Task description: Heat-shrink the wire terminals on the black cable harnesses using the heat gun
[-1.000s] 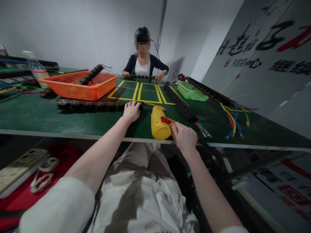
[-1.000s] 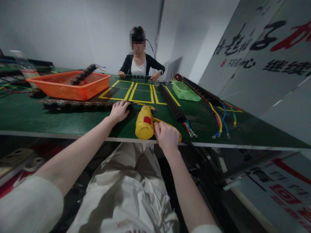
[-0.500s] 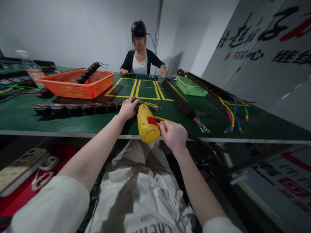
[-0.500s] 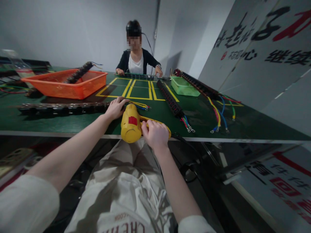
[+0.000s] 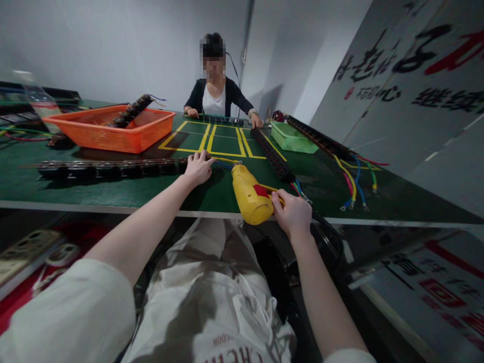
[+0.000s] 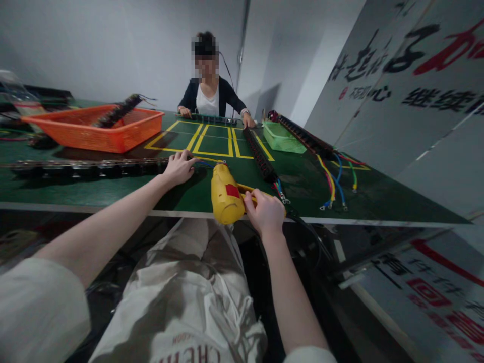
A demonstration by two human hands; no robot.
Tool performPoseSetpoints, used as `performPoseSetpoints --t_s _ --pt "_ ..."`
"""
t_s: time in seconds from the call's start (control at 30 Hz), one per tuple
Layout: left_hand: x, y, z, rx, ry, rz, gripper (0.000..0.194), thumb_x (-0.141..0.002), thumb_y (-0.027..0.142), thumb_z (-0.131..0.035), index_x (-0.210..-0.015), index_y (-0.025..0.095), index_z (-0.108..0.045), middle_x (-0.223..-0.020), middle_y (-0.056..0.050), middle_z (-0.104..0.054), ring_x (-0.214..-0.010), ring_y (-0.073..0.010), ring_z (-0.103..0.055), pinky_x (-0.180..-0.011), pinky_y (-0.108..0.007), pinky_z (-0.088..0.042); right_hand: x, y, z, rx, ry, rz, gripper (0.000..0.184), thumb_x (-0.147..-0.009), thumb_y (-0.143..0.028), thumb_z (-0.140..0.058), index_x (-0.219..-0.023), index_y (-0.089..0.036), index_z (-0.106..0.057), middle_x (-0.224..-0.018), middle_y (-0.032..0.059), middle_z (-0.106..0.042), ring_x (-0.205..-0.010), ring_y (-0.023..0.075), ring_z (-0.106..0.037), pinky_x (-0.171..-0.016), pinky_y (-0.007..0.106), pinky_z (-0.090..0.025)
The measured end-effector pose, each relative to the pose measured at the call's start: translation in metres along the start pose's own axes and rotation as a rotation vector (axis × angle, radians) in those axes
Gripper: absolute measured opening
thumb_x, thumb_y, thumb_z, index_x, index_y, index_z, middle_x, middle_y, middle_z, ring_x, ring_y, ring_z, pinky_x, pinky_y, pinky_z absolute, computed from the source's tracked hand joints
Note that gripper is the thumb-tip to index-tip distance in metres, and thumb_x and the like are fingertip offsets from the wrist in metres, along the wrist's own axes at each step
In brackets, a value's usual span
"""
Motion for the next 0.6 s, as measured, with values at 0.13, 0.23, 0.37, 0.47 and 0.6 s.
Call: performPoseSetpoints --t_s 0.13,0.23,0.37,0.47,0.6 --pt "-0.007 0.0 0.0 0.001 0.005 0.087 0.035 -0.087 0.024 -0.039 -0.117 0.021 -0.057 -0.128 -0.016 -0.043 -0.116 -0.0363 -0.042 -0.091 -0.054 -0.034 0.0 0.002 0.001 0.004 0.013 0.025 0.039 -0.093 -0.035 -0.034 -0.069 -0.019 -0.06 -0.067 0.0032 -0.065 -0.058 0.0127 -0.049 -0.057 0.027 -0.019" --pt "-0.01 0.007 0.0 0.067 0.026 0.122 0.033 -0.087 0.02 -0.036 -0.11 0.022 -0.06 -0.125 -0.015 -0.045 -0.114 -0.0351 -0.043 -0.089 -0.054 -0.035 0.0 -0.002 0.001 -0.005 0.028 0.052 0.039 -0.093 -0.034 -0.033 -0.069 -0.019 -0.059 -0.067 0.0035 -0.065 -0.059 0.013 -0.051 -0.058 0.027 -0.022" --pt "-0.011 0.034 -0.001 0.125 0.04 0.029 0.032 -0.085 0.018 -0.04 -0.11 0.022 -0.059 -0.125 -0.014 -0.047 -0.115 -0.0332 -0.042 -0.09 -0.053 -0.035 0.002 -0.005 0.0 -0.033 0.053 0.086 0.039 -0.093 -0.033 -0.032 -0.069 -0.019 -0.06 -0.068 0.0042 -0.065 -0.063 0.0137 -0.054 -0.061 0.027 -0.026" --pt "-0.008 0.047 0.001 0.15 0.056 -0.035 0.033 -0.083 0.016 -0.042 -0.111 0.021 -0.059 -0.125 -0.012 -0.048 -0.114 -0.0318 -0.043 -0.091 -0.053 -0.035 0.007 -0.002 0.002 -0.061 0.067 0.112 0.04 -0.092 -0.035 -0.032 -0.071 -0.019 -0.061 -0.07 0.004 -0.066 -0.066 0.0139 -0.056 -0.063 0.026 -0.028" --pt "0.001 0.049 0.006 0.224 0.053 -0.13 0.027 -0.084 0.02 -0.045 -0.104 0.025 -0.063 -0.12 -0.008 -0.051 -0.112 -0.029 -0.046 -0.091 -0.052 -0.038 0.015 0.015 0.011 -0.089 0.085 0.119 0.04 -0.09 -0.037 -0.033 -0.071 -0.019 -0.063 -0.07 0.0034 -0.068 -0.062 0.0135 -0.056 -0.064 0.026 -0.03"
Point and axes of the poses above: each hand's wrist, its own x-axis away from the middle knuckle, its own z-axis out of the back of the hand, y = z × x, the point moved 9 cm from there along -x, towards the middle knuckle
